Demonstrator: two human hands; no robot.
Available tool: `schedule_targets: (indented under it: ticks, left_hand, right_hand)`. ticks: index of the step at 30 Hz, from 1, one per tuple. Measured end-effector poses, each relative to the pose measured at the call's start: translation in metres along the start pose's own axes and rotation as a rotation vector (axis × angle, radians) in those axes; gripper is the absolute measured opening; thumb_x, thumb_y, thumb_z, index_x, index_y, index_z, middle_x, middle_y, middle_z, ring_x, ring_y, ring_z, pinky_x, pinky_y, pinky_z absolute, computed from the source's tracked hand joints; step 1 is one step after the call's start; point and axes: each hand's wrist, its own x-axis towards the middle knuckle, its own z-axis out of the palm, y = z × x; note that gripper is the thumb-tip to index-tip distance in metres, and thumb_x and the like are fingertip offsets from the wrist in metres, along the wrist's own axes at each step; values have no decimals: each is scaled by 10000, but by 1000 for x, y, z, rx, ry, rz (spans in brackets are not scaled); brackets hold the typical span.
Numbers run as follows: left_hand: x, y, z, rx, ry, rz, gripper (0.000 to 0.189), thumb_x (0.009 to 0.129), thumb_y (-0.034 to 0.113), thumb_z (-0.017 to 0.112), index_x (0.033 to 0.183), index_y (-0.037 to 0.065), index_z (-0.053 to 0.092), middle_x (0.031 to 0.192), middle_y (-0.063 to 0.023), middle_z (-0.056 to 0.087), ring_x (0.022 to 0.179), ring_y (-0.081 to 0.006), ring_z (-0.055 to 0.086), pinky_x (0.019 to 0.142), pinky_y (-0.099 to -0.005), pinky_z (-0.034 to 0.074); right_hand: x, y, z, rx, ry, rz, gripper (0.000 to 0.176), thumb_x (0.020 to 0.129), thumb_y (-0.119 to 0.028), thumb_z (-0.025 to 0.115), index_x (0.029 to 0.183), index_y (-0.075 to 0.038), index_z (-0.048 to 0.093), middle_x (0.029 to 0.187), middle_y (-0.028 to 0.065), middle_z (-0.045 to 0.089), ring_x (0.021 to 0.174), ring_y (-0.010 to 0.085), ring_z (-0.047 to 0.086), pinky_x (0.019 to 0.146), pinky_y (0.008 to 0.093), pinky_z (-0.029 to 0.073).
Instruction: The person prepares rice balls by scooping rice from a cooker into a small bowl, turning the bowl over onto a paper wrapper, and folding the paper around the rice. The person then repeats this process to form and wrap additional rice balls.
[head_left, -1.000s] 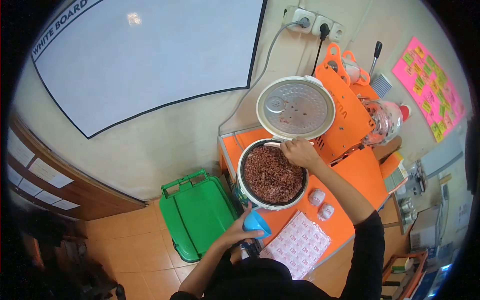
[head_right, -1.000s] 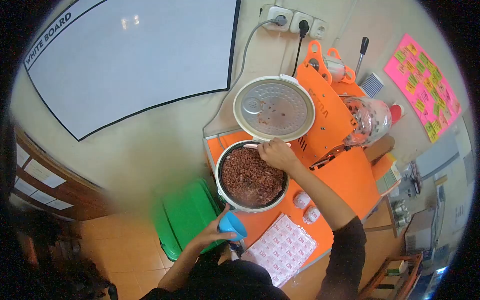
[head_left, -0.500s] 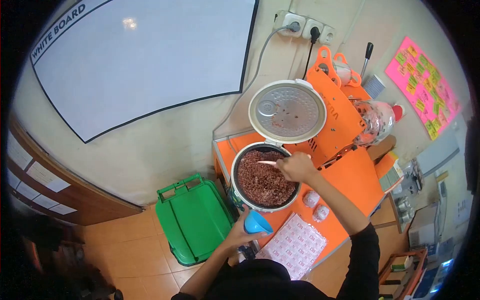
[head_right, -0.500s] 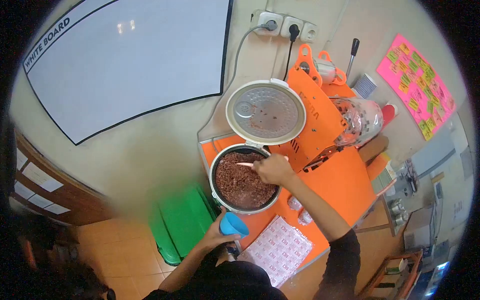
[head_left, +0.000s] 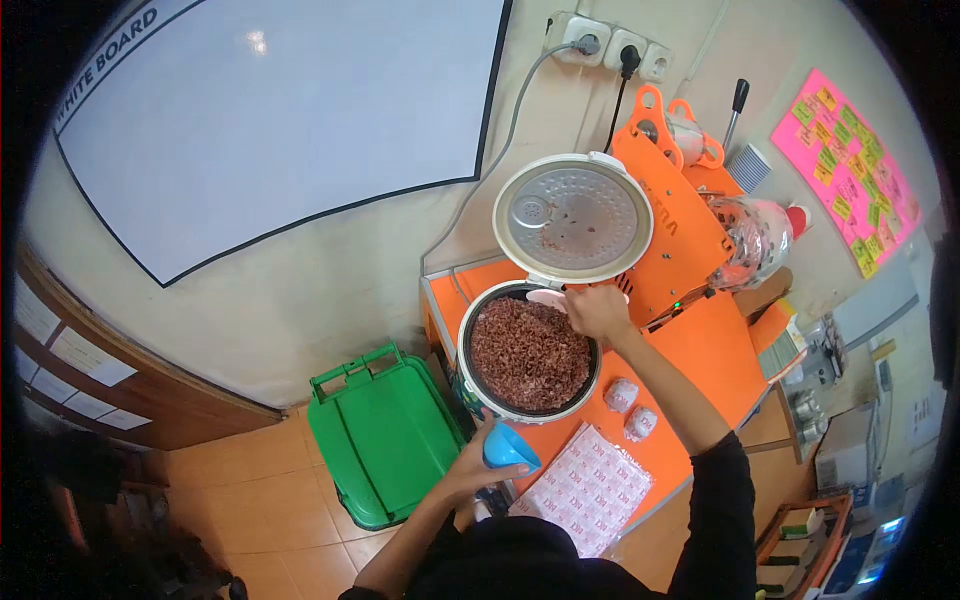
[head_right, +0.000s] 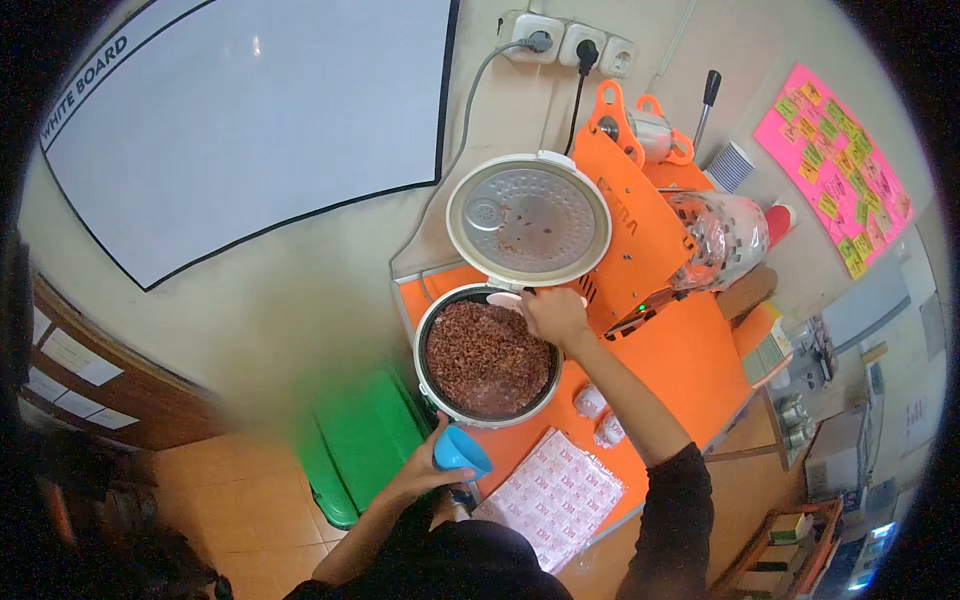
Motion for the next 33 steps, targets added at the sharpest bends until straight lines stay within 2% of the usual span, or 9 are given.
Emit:
schedule_targets:
  ticks: [3, 6, 12, 15, 18, 21, 24, 28, 33]
  left_hand:
    - [4, 4, 3, 77, 4, 21, 1246, 705, 357, 873, 1490, -123, 33, 1329, -201, 487, 1167, -225, 541, 852, -307, 525]
    - [5, -6, -1, 53, 22, 60, 1109, 713, 227, 882, 1496, -91, 164, 1241, -123, 553, 1138, -195, 561, 980, -348, 468]
    - [4, -4, -17, 273, 17, 32, 1150, 682, 387, 882, 1471, -110, 209, 1303, -230, 507, 1192, -259, 540, 1000, -371, 444]
    - [-5, 51, -42, 430, 79, 93, 1030, 698, 400, 863, 1424, -63, 298, 1262, -256, 524, 1155, -292, 560, 967, -404, 463]
    - [3, 106, -30, 424, 303, 285, 886, 733, 402, 824, 1342, -26, 343, 1226, -277, 526, 1117, -361, 582, 940, -457, 475]
    - [52, 105, -17, 838, 390, 413, 780, 795, 359, 760, 1308, -39, 328, 1251, -323, 455, 1072, -462, 577, 896, -507, 488]
    - [88, 104, 11, 956, 518, 163, 722, 843, 347, 688, 1312, -59, 320, 1307, -367, 347, 1032, -566, 547, 885, -556, 481]
    - [133, 87, 19, 977, 640, 65, 725, 875, 356, 619, 1328, -99, 283, 1341, -390, 277, 1001, -621, 529, 873, -607, 463]
    - [154, 88, 23, 961, 637, 57, 704, 891, 344, 603, 1308, -122, 281, 1365, -409, 249, 1038, -599, 530, 895, -601, 453]
  right_hand:
    - [2, 8, 2, 136, -80, 140, 311, 882, -356, 580, 724, -113, 694, 574, 126, 624, 539, 307, 633, 494, 441, 492]
    - [-2, 3, 0, 202, -102, 207, 326, 875, -367, 589, 705, -109, 694, 587, 133, 633, 538, 320, 634, 497, 451, 493]
    - [-18, -19, -18, 173, -143, 247, 370, 908, -392, 544, 765, -92, 707, 614, 162, 640, 562, 339, 652, 532, 477, 516]
    - [-22, -18, -25, 120, -141, 220, 351, 921, -373, 542, 792, -84, 693, 600, 154, 637, 543, 337, 648, 516, 466, 512]
    - [-21, -14, -19, 70, -94, 159, 332, 924, -353, 551, 806, -71, 680, 599, 150, 638, 541, 329, 651, 507, 452, 513]
    - [-14, -15, -11, 74, -99, 124, 324, 909, -339, 570, 780, -63, 679, 605, 150, 642, 544, 320, 656, 508, 445, 516]
    - [-12, -12, -14, 89, -41, 57, 346, 910, -355, 553, 740, -66, 637, 554, 142, 606, 497, 331, 623, 460, 451, 481]
    - [-16, -10, -9, 173, -55, 149, 351, 887, -361, 566, 719, -70, 668, 578, 151, 620, 527, 340, 633, 496, 461, 498]
    - [-18, -7, -7, 267, -70, 242, 360, 880, -384, 560, 714, -102, 711, 593, 157, 624, 579, 343, 647, 529, 476, 500]
